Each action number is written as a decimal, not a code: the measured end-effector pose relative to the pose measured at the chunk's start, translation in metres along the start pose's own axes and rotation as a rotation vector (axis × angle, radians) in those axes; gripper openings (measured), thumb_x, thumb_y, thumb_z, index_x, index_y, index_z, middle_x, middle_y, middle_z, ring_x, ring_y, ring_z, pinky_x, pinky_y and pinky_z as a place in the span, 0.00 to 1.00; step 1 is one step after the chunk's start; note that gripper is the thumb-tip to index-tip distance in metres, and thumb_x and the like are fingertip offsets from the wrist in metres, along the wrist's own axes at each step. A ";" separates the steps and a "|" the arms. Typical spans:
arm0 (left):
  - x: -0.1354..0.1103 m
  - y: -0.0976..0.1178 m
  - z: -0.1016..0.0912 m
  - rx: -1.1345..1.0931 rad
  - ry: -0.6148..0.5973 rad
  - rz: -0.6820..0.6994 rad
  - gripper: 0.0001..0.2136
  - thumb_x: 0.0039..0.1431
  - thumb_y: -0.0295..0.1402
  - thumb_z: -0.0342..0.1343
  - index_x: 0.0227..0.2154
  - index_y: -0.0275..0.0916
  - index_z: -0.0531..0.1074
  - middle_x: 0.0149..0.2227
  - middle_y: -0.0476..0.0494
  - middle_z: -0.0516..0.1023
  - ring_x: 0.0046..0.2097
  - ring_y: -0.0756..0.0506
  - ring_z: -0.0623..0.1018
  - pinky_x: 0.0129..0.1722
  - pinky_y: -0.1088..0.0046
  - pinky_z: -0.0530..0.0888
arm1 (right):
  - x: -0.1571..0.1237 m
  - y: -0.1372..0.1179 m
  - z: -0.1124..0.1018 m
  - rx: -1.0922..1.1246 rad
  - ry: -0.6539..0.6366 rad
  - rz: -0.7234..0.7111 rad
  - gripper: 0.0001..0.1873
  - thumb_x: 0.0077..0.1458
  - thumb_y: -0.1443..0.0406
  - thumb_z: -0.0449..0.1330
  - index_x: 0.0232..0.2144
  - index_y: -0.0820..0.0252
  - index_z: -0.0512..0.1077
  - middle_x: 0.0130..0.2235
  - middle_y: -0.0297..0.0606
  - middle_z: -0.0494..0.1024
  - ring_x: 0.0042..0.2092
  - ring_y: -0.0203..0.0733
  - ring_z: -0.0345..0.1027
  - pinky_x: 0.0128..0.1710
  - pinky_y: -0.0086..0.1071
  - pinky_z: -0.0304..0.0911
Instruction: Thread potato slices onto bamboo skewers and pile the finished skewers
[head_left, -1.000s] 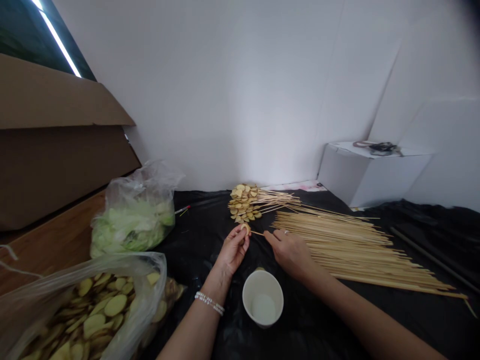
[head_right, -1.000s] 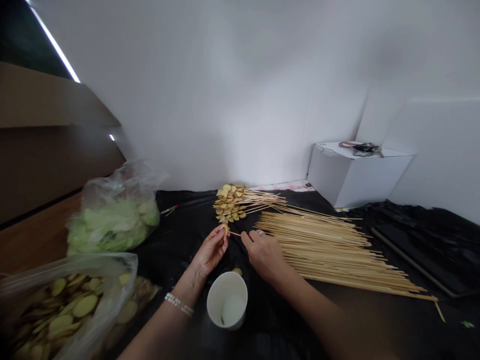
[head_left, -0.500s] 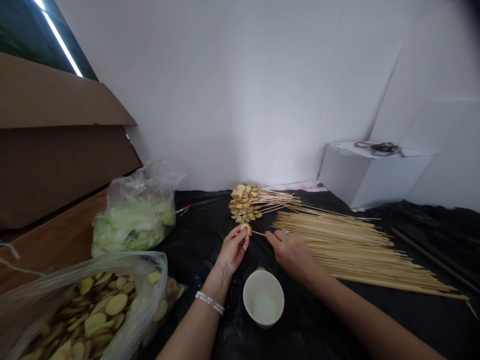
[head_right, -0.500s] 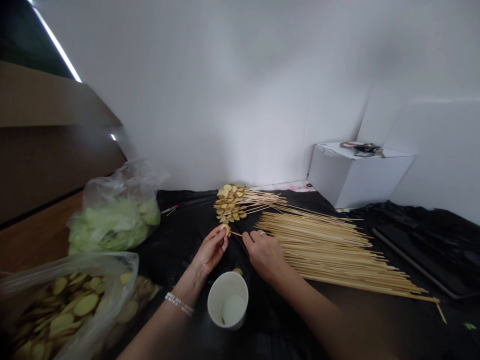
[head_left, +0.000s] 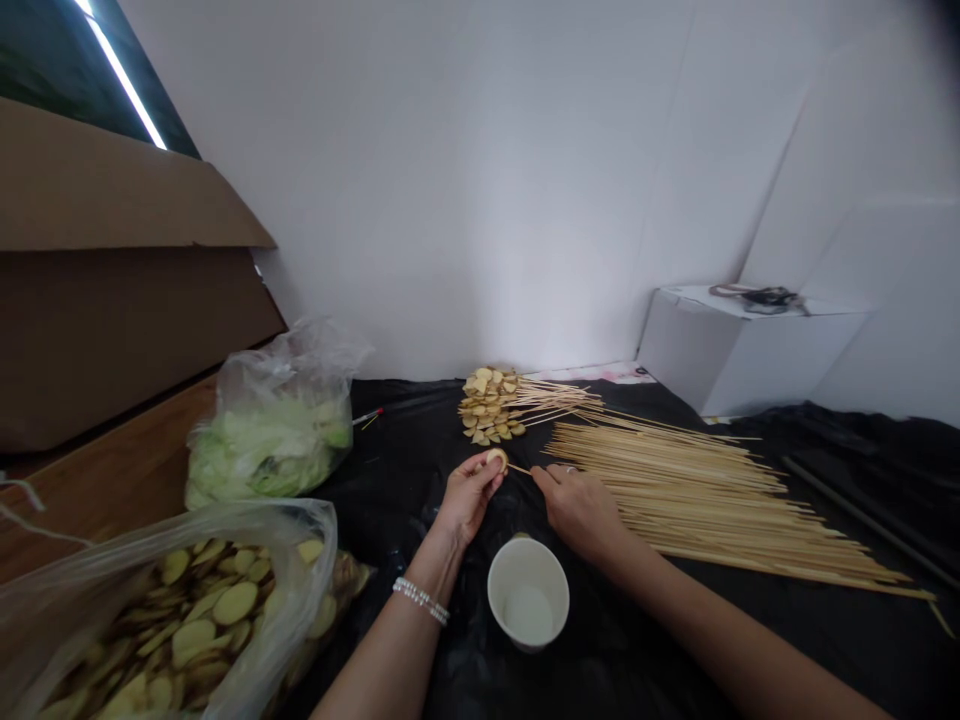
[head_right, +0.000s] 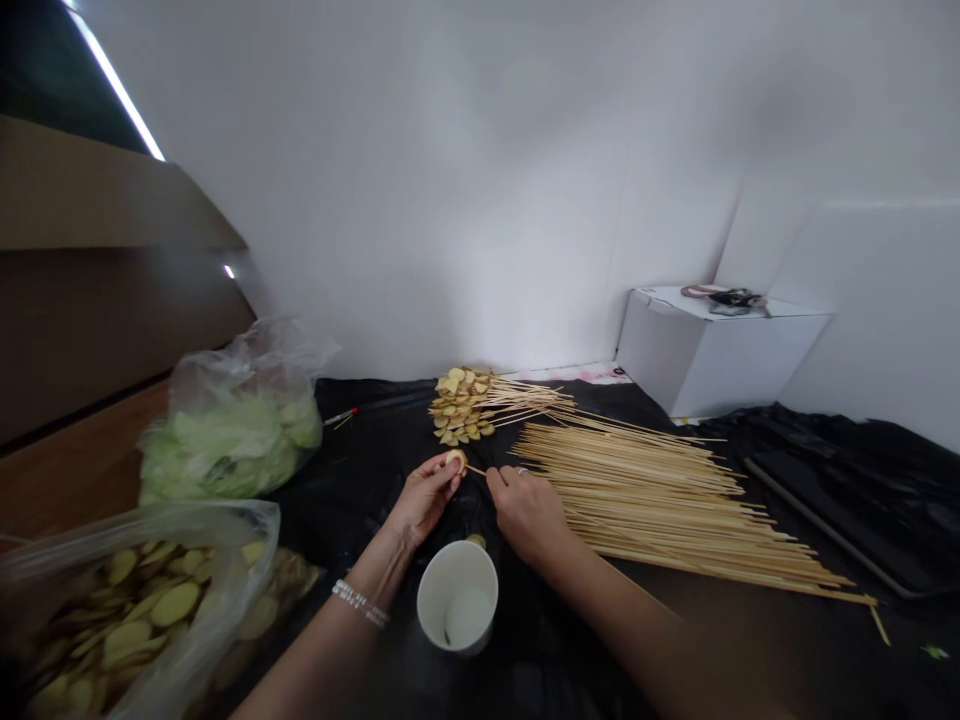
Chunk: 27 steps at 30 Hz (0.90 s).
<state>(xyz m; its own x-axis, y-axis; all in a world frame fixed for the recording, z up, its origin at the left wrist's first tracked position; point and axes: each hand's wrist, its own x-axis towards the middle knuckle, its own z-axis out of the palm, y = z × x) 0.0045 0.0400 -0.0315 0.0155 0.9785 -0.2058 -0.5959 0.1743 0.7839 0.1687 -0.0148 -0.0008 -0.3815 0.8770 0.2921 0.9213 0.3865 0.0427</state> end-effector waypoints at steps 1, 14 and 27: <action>0.000 0.000 0.000 0.007 -0.001 0.004 0.11 0.37 0.21 0.68 0.28 0.32 0.77 0.25 0.45 0.78 0.27 0.53 0.76 0.27 0.84 0.73 | 0.000 0.000 0.001 0.003 -0.003 0.004 0.16 0.57 0.73 0.49 0.45 0.60 0.70 0.37 0.40 0.75 0.37 0.41 0.68 0.30 0.30 0.53; -0.004 0.002 0.001 0.044 -0.025 0.037 0.12 0.40 0.34 0.69 0.29 0.33 0.77 0.25 0.46 0.77 0.27 0.55 0.74 0.26 0.85 0.71 | 0.003 0.010 0.012 0.065 0.204 0.011 0.10 0.62 0.67 0.48 0.37 0.60 0.69 0.34 0.38 0.74 0.34 0.40 0.65 0.30 0.31 0.49; -0.004 0.003 0.001 0.035 -0.010 -0.016 0.09 0.41 0.29 0.68 0.27 0.32 0.78 0.28 0.43 0.79 0.30 0.53 0.77 0.31 0.83 0.73 | 0.002 0.009 0.017 0.045 0.280 -0.050 0.11 0.60 0.71 0.50 0.28 0.60 0.68 0.28 0.36 0.72 0.30 0.38 0.61 0.29 0.32 0.44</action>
<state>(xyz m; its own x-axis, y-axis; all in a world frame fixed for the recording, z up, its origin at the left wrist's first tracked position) 0.0038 0.0367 -0.0276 0.0330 0.9767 -0.2123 -0.5674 0.1931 0.8004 0.1747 -0.0044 -0.0157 -0.3853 0.7460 0.5432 0.8949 0.4456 0.0229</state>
